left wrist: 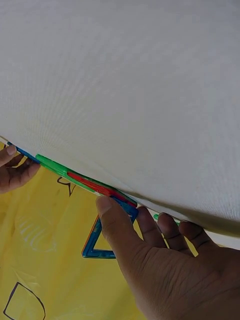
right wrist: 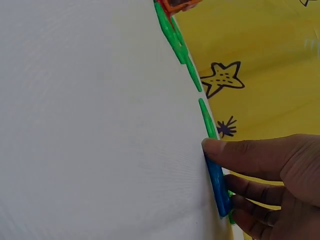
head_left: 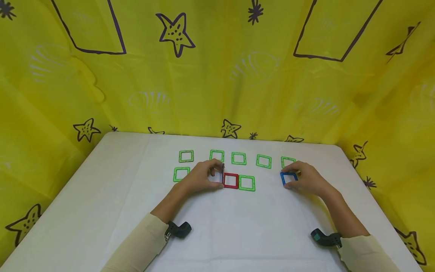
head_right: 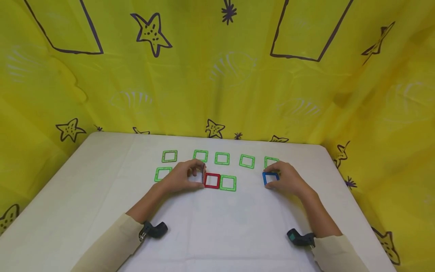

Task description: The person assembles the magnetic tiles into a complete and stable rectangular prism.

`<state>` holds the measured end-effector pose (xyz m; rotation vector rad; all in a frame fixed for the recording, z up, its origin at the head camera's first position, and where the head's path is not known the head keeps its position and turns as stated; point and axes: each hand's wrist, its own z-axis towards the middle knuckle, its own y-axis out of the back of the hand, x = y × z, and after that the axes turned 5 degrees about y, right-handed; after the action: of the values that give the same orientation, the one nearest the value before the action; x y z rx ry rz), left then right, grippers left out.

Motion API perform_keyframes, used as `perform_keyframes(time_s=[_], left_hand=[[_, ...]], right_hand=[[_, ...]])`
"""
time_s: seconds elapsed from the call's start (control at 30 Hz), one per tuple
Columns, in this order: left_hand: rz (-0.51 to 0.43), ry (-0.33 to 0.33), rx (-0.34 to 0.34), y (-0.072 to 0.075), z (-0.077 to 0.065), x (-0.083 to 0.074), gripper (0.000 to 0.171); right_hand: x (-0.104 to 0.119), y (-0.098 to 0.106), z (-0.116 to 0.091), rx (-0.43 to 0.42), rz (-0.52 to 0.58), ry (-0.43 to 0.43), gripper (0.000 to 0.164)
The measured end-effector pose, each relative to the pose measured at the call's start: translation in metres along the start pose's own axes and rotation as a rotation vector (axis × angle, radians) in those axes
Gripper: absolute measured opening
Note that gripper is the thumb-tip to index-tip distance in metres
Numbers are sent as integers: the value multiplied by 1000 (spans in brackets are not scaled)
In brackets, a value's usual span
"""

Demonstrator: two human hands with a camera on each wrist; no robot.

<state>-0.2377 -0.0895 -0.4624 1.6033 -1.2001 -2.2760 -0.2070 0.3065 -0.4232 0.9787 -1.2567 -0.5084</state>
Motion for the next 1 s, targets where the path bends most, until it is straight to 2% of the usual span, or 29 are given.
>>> perform_keyframes(time_s=[0.37,0.53,0.73,1.0], left_hand=[[-8,-13,-5,-1,-1,1,53],[-11,-15,-6,-1,0,0,52],[-10,-16,1,0,-1,-1,52],[-10,-21,-6,1,0,0,52]], right_hand=[[16,-26,6,-76,5,97,48],[19,-20,3,-68,15,71,52],[12,-10,1,-22,11,53,52],[9,-12,2,-18,52,55,48]])
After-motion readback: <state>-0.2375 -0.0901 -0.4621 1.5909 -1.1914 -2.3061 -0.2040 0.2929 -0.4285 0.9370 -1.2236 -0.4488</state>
